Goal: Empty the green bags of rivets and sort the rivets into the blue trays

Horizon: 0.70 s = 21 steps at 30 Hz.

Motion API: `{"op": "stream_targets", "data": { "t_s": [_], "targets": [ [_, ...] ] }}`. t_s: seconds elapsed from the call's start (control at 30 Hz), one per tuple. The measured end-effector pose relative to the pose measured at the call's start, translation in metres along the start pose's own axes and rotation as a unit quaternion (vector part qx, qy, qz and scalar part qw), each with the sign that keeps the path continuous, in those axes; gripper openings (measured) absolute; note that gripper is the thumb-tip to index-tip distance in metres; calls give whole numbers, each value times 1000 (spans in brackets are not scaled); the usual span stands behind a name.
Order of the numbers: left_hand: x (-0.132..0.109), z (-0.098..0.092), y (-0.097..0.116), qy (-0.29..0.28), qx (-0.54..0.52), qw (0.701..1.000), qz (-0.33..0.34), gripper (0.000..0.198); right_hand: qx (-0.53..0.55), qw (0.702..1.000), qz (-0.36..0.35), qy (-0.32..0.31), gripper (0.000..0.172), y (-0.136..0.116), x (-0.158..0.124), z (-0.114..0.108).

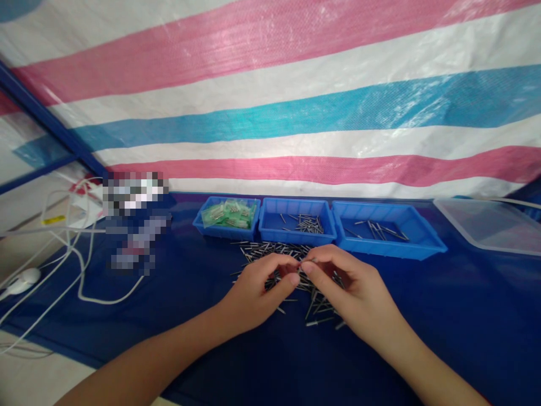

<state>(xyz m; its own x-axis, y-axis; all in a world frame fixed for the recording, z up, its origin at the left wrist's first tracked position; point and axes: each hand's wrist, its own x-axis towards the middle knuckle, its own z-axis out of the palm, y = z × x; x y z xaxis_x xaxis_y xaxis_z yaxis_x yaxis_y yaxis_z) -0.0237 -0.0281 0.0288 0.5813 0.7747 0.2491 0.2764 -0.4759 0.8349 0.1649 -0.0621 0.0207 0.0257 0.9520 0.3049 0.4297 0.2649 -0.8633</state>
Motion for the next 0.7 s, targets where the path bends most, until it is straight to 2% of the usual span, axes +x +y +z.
{"op": "stream_targets", "data": {
  "t_s": [0.1,0.3,0.5,0.7],
  "targets": [
    [1,-1,0,-1,-6,1000,0,24,-18,999,-20,-23,13,-4,-2,1],
    [2,-1,-1,10,-10,1000,-19,19,-11,1000,-13,11,15,-7,-4,4],
    [2,1,-3,-15,-14,1000,13,20,-18,999,-41,-8,9,-7,-4,2],
    [1,-3,-1,49,-24,998,-3,16,-12,998,-49,-25,11,-8,-2,-2]
  ]
}}
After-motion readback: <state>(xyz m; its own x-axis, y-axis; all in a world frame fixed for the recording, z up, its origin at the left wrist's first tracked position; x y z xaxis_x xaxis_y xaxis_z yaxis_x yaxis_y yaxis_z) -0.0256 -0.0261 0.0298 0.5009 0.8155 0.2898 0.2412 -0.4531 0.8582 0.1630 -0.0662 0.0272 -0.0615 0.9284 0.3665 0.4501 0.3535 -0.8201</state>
